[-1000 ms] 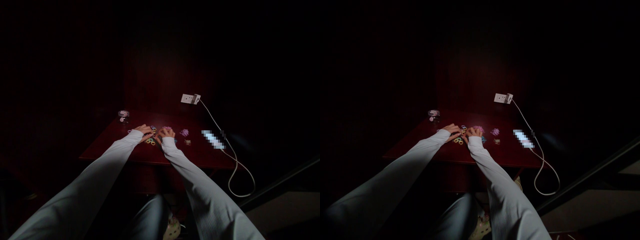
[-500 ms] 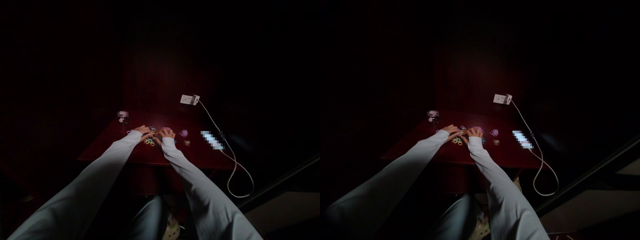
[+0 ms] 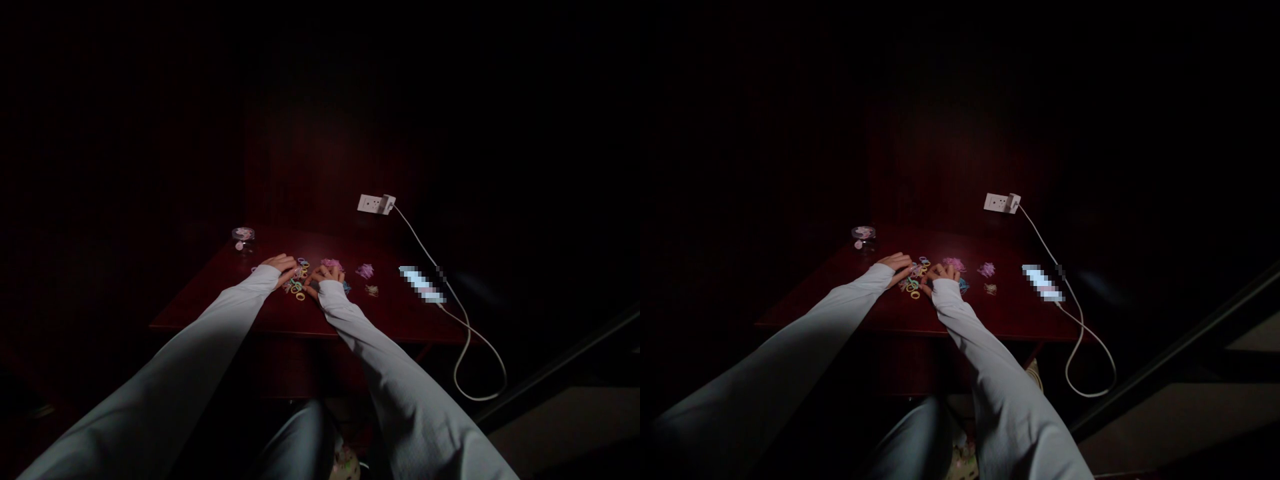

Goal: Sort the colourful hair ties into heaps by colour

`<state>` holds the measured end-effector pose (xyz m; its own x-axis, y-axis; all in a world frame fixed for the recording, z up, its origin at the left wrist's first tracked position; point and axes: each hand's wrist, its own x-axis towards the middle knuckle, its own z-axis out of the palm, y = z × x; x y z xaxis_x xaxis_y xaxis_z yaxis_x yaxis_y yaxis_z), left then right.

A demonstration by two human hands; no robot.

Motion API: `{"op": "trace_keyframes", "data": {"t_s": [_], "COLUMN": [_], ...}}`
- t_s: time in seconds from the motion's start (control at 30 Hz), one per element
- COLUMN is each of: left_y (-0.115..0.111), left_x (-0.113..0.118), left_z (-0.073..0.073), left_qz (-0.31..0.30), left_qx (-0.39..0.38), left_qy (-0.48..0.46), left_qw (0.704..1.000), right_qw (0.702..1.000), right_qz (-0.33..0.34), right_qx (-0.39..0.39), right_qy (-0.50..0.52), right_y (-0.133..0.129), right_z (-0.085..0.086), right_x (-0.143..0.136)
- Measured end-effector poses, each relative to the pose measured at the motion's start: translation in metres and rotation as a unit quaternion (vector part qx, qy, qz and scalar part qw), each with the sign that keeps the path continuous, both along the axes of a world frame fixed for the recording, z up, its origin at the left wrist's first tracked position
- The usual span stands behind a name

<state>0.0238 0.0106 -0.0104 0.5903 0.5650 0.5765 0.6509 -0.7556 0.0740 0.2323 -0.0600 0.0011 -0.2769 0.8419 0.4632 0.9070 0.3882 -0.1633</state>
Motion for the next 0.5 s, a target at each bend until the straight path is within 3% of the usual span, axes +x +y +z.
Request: {"op": "trace_keyframes", "data": {"t_s": [0.23, 0.5], "left_y": [0.0039, -0.0019], "left_x": [-0.0007, -0.0031], "left_z": [-0.0031, 0.0038], "left_qz": [-0.016, -0.025], "left_qx": [0.009, -0.035], "left_qy": [-0.012, -0.019], "left_qw": [1.000, 0.999], "right_qw": [1.000, 1.000], "right_qz": [0.005, -0.014], "right_qx": [-0.008, -0.002], "right_qy": [0.014, 0.008], "right_y": [0.0028, 0.0021], "right_z": [0.0002, 0.0006], "right_x": [-0.0002, 0.0019]}}
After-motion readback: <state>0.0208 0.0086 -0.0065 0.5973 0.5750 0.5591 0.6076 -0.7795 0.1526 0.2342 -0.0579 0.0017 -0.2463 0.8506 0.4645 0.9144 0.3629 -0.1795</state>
